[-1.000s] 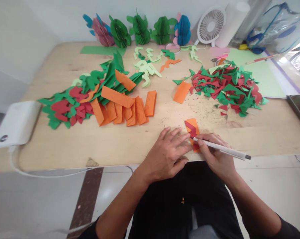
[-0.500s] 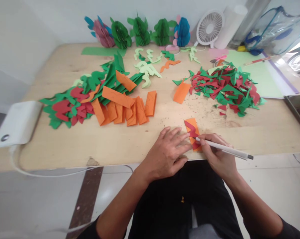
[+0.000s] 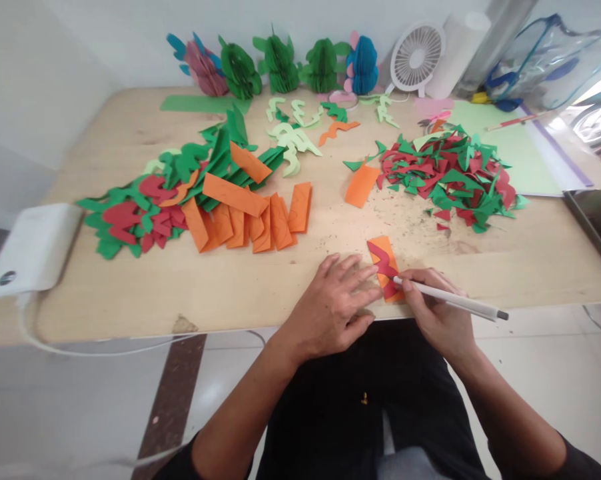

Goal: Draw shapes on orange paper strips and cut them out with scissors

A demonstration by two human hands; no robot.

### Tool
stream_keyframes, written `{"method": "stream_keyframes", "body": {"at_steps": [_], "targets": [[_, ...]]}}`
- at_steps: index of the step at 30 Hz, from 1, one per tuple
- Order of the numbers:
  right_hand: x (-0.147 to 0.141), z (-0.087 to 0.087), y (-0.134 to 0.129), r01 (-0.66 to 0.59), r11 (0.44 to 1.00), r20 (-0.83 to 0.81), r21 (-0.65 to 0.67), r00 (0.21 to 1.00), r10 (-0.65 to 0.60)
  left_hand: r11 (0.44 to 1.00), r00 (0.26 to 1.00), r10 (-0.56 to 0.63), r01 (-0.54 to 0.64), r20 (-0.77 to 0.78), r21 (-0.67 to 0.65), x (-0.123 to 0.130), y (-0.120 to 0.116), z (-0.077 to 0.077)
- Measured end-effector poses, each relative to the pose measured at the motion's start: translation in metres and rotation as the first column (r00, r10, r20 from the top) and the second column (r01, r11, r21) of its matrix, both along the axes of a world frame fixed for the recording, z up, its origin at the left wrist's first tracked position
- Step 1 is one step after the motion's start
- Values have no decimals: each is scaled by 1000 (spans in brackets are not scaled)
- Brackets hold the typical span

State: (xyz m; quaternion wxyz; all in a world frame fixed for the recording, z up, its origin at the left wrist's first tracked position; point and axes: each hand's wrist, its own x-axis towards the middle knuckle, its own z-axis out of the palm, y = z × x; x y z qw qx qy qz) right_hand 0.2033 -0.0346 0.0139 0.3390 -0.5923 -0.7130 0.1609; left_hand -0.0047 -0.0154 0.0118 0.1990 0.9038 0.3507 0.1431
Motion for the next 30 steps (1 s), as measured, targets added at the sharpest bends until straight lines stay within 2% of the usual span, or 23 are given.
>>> {"method": "stream_keyframes", "body": {"at_steps": [13, 25, 30], "targets": [[1, 1, -2, -1, 999, 10, 38, 1000, 0, 1000, 1000, -2, 2, 2, -14, 0, 0, -1], [1, 1, -4, 23, 1000, -27, 14, 999, -23, 1000, 1000, 0, 0, 8, -8, 0, 0, -2], [3, 2, -7, -59, 997, 21, 56, 998, 58, 1000, 1000, -4, 4, 1, -13, 0, 1, -1]]}}
